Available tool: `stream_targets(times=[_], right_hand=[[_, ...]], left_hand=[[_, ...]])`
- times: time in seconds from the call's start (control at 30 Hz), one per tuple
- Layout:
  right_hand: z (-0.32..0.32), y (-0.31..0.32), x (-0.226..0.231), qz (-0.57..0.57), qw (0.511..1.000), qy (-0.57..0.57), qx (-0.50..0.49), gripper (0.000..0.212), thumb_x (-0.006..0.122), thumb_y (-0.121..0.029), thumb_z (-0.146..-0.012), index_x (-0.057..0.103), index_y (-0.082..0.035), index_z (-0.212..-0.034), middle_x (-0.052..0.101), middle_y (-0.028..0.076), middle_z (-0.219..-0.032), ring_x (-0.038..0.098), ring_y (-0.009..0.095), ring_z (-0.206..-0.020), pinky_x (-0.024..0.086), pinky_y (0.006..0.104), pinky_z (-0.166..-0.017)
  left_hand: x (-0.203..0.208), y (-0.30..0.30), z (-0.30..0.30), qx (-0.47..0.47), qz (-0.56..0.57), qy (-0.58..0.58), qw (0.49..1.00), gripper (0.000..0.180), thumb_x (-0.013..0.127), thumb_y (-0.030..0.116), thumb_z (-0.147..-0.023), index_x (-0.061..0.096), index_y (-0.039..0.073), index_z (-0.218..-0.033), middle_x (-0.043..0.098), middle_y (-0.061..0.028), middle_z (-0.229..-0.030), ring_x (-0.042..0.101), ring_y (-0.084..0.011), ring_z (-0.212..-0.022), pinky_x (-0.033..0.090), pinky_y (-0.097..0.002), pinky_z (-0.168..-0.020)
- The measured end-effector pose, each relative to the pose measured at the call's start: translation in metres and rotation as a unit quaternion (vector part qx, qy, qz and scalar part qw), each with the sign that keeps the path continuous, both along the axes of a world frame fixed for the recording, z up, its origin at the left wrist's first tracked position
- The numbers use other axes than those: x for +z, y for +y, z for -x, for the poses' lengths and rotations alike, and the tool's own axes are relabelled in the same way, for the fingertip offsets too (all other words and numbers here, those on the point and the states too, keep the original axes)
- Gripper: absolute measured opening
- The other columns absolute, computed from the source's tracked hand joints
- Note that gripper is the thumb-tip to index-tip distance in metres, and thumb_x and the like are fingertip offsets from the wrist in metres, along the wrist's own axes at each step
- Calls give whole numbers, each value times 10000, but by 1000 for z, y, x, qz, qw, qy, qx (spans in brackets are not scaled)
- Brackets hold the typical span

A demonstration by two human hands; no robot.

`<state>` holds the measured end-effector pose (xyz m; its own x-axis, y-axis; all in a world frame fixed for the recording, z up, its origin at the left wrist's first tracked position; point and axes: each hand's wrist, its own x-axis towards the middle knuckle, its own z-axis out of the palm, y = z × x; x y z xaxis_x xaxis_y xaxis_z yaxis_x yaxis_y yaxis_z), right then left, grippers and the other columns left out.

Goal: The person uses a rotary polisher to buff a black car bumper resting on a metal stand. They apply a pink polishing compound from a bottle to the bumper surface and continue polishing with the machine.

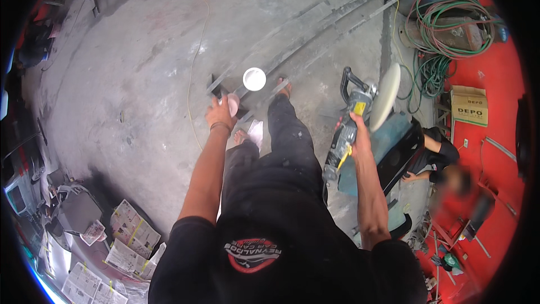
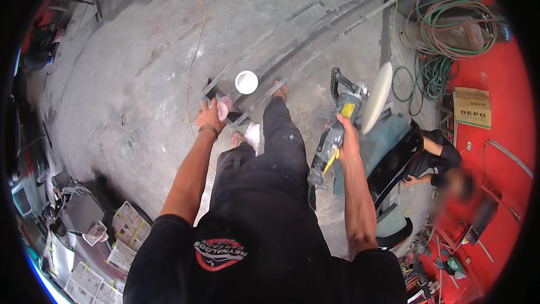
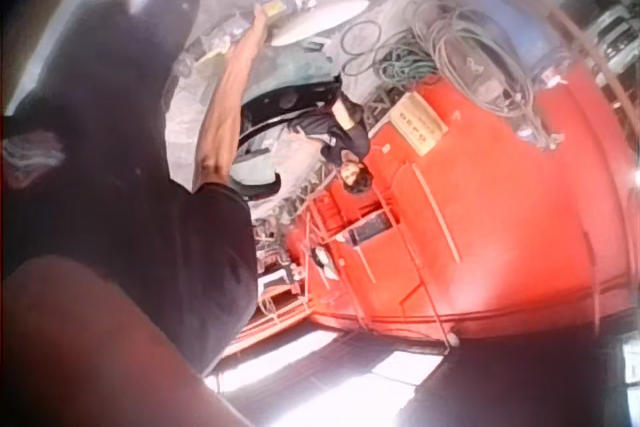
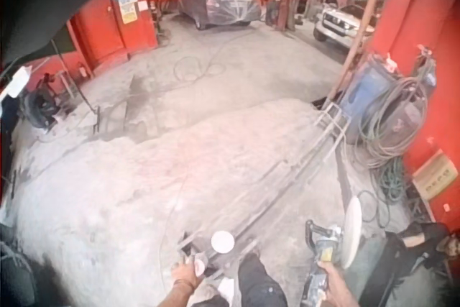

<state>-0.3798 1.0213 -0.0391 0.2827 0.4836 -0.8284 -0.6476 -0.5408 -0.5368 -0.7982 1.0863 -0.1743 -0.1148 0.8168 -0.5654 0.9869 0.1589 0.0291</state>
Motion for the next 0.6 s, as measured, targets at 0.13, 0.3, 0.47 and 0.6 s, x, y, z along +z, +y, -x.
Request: stream_targets(times=[0.13, 0.3, 0.47, 0.6], right_hand=[[-45, 120, -71, 39, 995, -53, 76, 468, 845, -334, -885, 637, -24, -1167, 672, 70, -842, 684, 216, -664, 596, 399, -607], [-79, 265, -128, 25, 981, -152, 116, 497, 915, -288, -805, 675, 19, -1114, 697, 77, -866, 671, 194, -626, 558, 374, -558], [-120, 366, -215, 24, 959, -266, 95, 641, 959, -326, -725, 672, 52, -1156, 731, 125, -949, 708, 233, -717, 596, 422, -650], [-136, 420, -281, 57, 901, -412, 123, 709, 952, -360, -730, 655, 55, -1223, 752, 138, -1012, 739, 251, -831, 603, 403, -764]], left_hand=[[-20, 5, -3, 11, 74, 19, 997, 877, 917, 328, -743, 463, 202, -1483, 562, -119, -1420, 685, -380, -1191, 601, -497, -937], [-14, 9, -18, 24, 73, 51, 996, 737, 910, 321, -765, 505, 148, -1357, 589, -107, -1322, 696, -345, -1130, 602, -472, -903], [-15, 10, -21, 109, 65, 43, 991, 736, 873, 272, -754, 534, 159, -1398, 608, -106, -1373, 671, -391, -1151, 591, -498, -950], [-13, 6, -21, 116, 37, 43, 992, 767, 876, 258, -746, 535, 173, -1428, 620, -89, -1378, 672, -384, -1148, 579, -508, -955]])
